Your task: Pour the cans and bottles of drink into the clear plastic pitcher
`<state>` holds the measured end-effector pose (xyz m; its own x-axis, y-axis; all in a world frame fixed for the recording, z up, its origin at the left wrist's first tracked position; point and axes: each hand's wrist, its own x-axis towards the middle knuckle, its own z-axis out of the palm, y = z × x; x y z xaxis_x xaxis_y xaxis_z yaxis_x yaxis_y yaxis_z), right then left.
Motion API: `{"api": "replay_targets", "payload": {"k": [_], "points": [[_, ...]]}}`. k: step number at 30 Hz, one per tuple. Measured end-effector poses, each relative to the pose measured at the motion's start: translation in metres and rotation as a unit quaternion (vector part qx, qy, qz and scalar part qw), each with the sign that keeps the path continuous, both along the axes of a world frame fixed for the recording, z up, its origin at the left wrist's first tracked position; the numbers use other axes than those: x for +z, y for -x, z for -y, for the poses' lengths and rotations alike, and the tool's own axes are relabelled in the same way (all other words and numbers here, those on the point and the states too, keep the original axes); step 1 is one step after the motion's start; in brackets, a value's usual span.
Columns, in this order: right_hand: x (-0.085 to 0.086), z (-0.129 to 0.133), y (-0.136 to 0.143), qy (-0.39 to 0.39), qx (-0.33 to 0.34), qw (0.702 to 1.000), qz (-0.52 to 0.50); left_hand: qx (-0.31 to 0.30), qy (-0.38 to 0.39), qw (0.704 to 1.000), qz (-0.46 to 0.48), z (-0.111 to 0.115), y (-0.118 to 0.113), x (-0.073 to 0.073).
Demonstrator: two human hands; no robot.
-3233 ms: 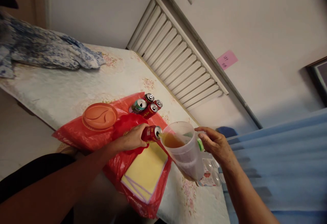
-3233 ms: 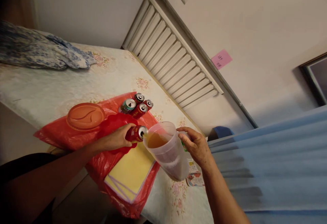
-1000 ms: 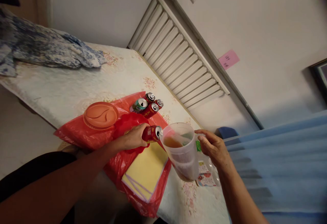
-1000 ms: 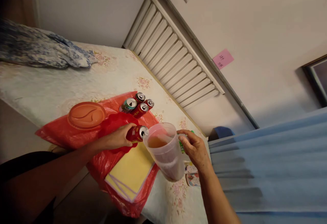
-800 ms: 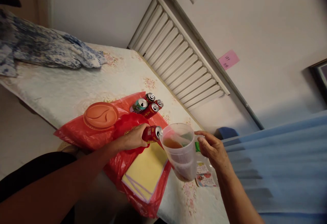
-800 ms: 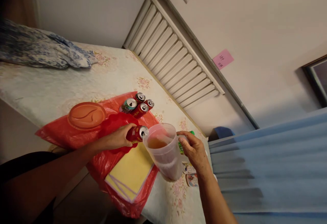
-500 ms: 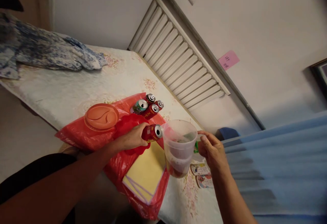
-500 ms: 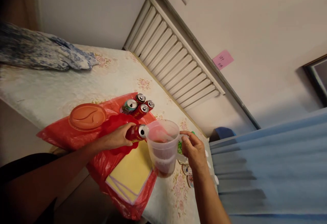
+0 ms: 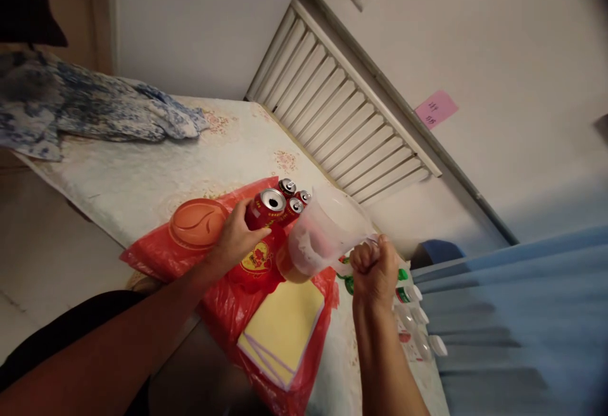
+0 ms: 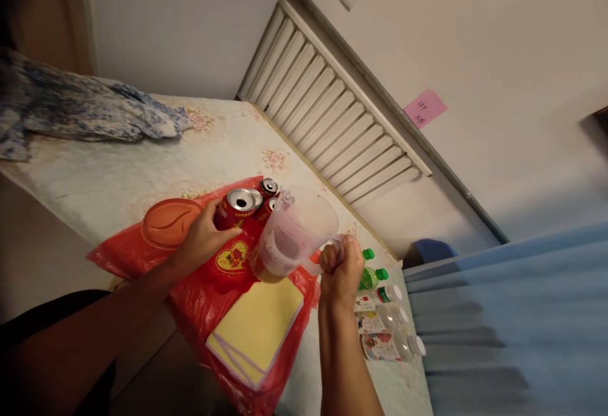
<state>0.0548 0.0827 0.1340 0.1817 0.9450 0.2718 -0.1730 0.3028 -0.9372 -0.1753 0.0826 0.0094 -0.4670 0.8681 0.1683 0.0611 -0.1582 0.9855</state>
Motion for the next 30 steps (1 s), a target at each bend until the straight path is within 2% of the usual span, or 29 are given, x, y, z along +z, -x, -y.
{"api": "replay_targets", "payload": {"k": [6,11,15,22,30], "points": [[-0.034,-0.005,0.029,0.008,0.013,0.999,-0.032,0.1,0.011,0.995,0.003,0.001,0.007,-0.001],[-0.064,-0.006,0.044,0.012,0.017,0.999,-0.025,0.126,-0.005,0.992,0.025,0.005,0.009,0.004],[-0.081,-0.005,0.05,0.008,-0.002,0.999,-0.042,0.142,-0.004,0.989,0.03,0.007,0.011,0.006],[-0.097,0.002,0.046,0.015,-0.002,1.0,-0.026,0.14,-0.015,0.99,0.025,0.006,0.009,-0.001],[-0.104,0.002,0.038,0.039,0.016,0.999,0.014,0.124,0.004,0.992,0.012,0.015,0.005,0.002]]}}
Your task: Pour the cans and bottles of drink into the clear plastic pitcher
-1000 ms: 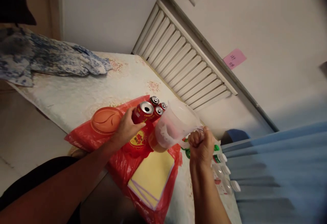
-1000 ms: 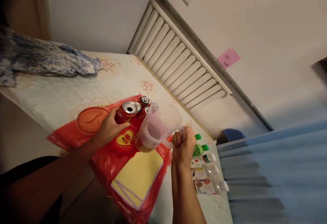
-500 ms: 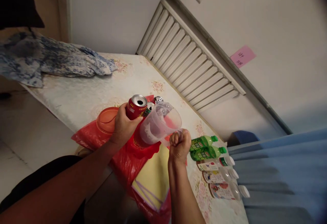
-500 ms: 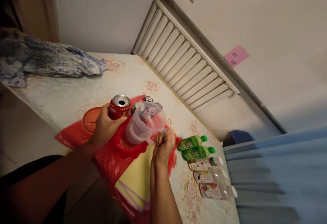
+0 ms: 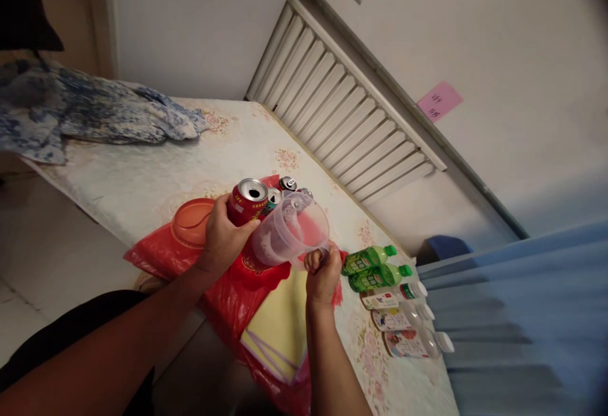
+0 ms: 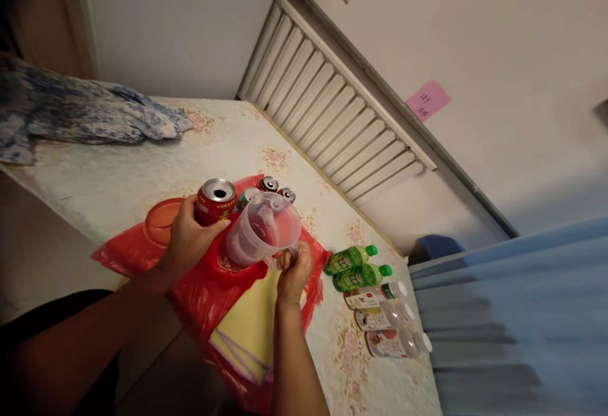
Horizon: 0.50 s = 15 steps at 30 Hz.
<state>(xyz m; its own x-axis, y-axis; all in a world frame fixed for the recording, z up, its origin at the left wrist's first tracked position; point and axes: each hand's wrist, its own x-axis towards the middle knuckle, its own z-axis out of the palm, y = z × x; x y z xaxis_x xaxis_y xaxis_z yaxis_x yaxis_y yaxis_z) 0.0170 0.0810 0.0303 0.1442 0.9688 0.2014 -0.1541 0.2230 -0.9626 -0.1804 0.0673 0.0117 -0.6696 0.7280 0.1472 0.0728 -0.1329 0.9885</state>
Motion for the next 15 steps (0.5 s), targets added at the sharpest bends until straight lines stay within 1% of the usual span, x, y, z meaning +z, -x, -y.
{"api": "replay_targets", "payload": {"k": [5,11,13,15], "points": [[-0.003,-0.002,-0.001,0.002,-0.002,1.0,-0.002,0.002,0.001,1.0,-0.007,0.015,-0.004,-0.005],[-0.003,-0.002,0.0,-0.008,-0.01,1.0,0.014,-0.013,0.012,0.999,-0.04,0.047,-0.016,-0.01],[-0.002,-0.002,0.001,-0.009,-0.008,1.0,0.013,-0.031,-0.012,0.998,-0.057,0.059,-0.024,-0.014],[-0.001,-0.001,0.001,-0.01,-0.006,1.0,0.006,-0.084,-0.057,0.991,-0.084,0.071,-0.035,-0.019]]}}
